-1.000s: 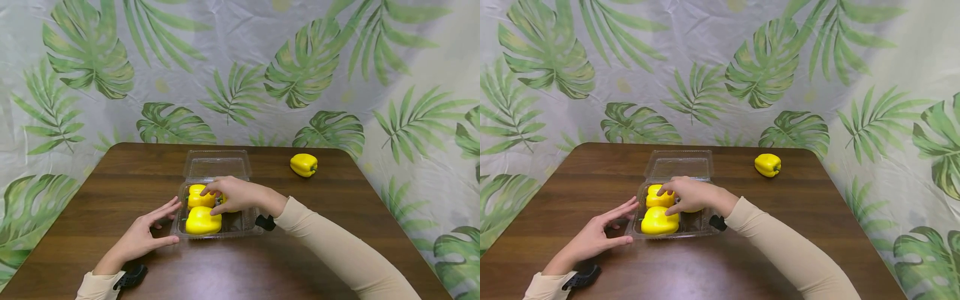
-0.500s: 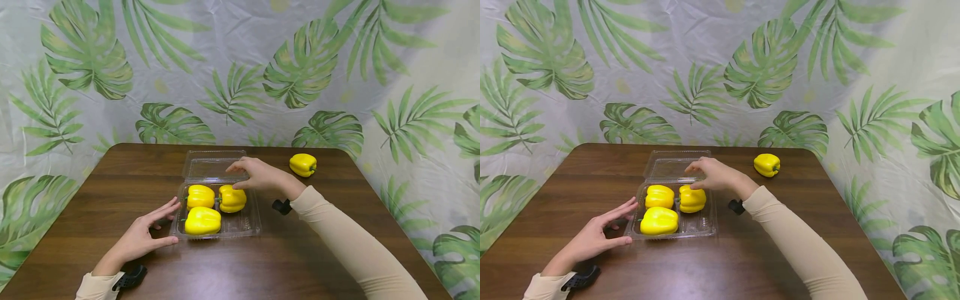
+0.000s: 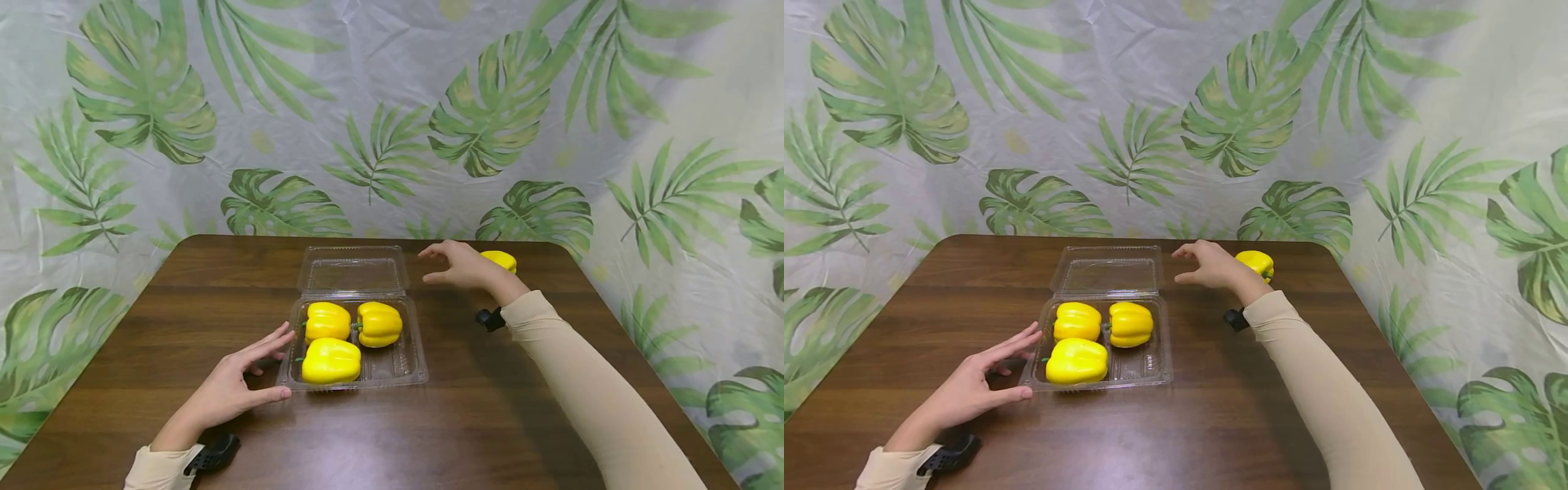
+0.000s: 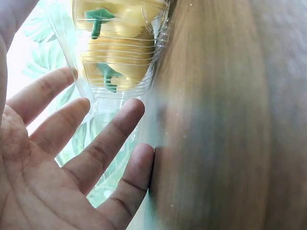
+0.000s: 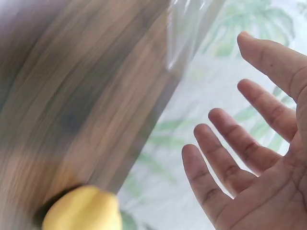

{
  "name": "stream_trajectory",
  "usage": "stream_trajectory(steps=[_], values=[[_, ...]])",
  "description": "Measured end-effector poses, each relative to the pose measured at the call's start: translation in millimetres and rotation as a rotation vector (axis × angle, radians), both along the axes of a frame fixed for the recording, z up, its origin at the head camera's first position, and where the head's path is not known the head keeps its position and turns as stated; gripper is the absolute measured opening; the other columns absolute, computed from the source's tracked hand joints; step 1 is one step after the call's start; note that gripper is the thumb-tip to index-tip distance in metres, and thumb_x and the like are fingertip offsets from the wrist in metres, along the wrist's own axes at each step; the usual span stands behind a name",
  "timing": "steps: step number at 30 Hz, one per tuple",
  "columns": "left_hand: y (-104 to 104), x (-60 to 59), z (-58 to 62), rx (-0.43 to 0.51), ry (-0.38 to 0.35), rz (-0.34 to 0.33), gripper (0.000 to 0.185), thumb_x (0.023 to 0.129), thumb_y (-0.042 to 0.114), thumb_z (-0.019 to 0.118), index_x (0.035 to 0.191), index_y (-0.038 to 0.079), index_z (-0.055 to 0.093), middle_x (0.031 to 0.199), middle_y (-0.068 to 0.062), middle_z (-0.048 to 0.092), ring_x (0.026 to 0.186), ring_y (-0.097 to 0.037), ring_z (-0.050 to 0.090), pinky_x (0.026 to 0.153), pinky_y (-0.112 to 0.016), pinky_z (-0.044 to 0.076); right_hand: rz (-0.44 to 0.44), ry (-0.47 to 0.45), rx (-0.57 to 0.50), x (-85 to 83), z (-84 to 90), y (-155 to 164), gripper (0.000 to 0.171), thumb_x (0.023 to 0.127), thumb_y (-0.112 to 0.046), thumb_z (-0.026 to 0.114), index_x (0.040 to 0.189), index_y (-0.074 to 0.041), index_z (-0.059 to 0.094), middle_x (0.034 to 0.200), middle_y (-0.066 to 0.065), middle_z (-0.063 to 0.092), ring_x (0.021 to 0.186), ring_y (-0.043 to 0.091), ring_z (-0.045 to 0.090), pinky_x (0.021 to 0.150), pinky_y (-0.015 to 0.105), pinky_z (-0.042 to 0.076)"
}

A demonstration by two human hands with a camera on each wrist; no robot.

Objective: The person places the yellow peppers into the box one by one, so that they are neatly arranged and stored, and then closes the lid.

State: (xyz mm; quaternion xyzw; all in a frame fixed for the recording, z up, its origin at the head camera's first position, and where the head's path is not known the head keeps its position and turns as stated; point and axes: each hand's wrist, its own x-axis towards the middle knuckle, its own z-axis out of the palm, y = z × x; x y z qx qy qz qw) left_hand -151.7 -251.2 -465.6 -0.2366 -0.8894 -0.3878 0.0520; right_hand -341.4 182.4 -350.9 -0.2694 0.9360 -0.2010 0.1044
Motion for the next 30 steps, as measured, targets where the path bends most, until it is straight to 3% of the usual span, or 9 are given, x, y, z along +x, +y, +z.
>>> stream_trajectory(steps=[6,14,20,30], values=[[-1,-1.0,-0.4,0.006,0.010,-0.003,0.084,0.088,0.031,0.091,0.161,0.021,0.052,0.172,-0.008,0.043,0.118,-0.006,0.068,0.086,-0.029,0.057,-0.064,0.003,0.009,-12.7,-8.5,29,0.059,0.104,-0.029,0.073,0.156,-0.009,0.055,0.161,0.025,0.052,0.150,0.046,0.045,0.120,0.064,0.041],[1,-0.1,-2.2,0.012,-0.006,-0.014,0.083,0.089,0.032,0.090,0.162,0.021,0.051,0.173,-0.009,0.042,0.118,0.000,0.065,0.086,-0.029,0.056,-0.194,0.002,0.108,-17.2,-18.1,59,0.066,0.106,-0.031,0.068,0.164,-0.011,0.044,0.171,0.032,0.027,0.155,0.062,0.021,0.121,0.079,0.025],[1,1.6,-1.1,0.011,-0.014,-0.013,0.083,0.089,0.032,0.090,0.162,0.021,0.051,0.172,-0.010,0.042,0.118,0.000,0.065,0.086,-0.029,0.057,-0.258,0.006,0.172,-21.5,-26.2,74,0.070,0.105,-0.033,0.067,0.166,-0.012,0.040,0.171,0.036,0.021,0.149,0.069,0.024,0.115,0.084,0.028],[0,1.3,0.8,0.003,-0.008,-0.002,0.083,0.090,0.032,0.089,0.162,0.022,0.050,0.174,-0.006,0.040,0.119,-0.001,0.066,0.086,-0.030,0.057,-0.319,0.027,0.224,-24.1,-28.3,84,0.071,0.104,-0.035,0.067,0.165,-0.011,0.041,0.168,0.038,0.025,0.146,0.068,0.030,0.111,0.081,0.035]])
